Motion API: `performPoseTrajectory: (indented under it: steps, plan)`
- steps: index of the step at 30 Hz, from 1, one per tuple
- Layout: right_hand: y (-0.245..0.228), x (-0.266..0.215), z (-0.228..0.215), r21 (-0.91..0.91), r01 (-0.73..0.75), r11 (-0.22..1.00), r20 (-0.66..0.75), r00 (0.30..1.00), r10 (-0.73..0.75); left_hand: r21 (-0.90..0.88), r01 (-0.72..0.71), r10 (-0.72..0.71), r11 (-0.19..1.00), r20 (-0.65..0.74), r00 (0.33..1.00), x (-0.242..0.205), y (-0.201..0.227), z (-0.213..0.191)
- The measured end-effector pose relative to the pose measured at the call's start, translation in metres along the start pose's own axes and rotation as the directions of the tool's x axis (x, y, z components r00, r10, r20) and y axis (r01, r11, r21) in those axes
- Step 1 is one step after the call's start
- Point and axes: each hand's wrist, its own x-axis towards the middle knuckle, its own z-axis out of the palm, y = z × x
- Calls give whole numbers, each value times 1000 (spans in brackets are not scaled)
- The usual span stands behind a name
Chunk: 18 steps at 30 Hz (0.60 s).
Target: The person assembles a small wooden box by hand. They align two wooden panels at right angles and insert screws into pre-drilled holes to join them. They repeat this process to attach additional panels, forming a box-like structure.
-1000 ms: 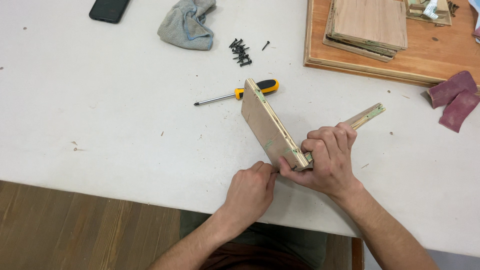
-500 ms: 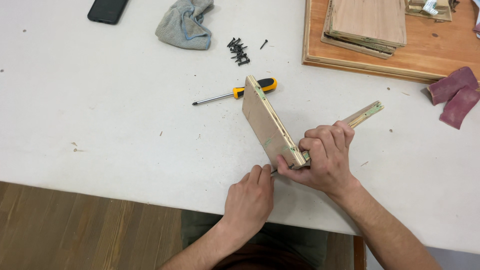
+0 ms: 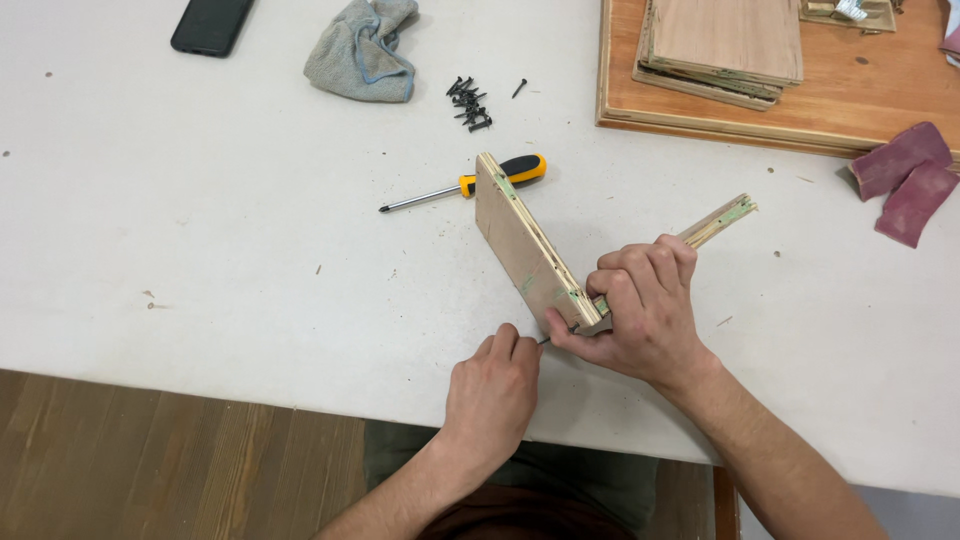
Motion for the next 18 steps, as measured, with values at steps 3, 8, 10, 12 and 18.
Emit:
performPoseTrajectory:
  steps: [3, 8, 10, 12, 18]
  plan:
    - [0, 0, -1, -3, -7, 1000, -1, 1000, 7, -39, -66, 63, 997, -77, 995, 0, -2, 13]
    - [-1, 0, -2, 7, -10, 1000, 2, 1000, 10, -122, -26, 21, 992, -47, 999, 3, 1, -1]
    - [-1, 1, -2, 1, -10, 1000, -3, 1000, 10, -27, -28, 26, 999, -68, 997, 3, -1, 2]
    - [-3, 1, -1, 3, -6, 1000, -7, 1000, 6, 69, -19, 25, 997, -89, 996, 1, -2, 6]
    - [-2, 1, -3, 2, -11, 1000, -3, 1000, 11, -89, -56, 43, 994, -135, 990, 5, -1, 8]
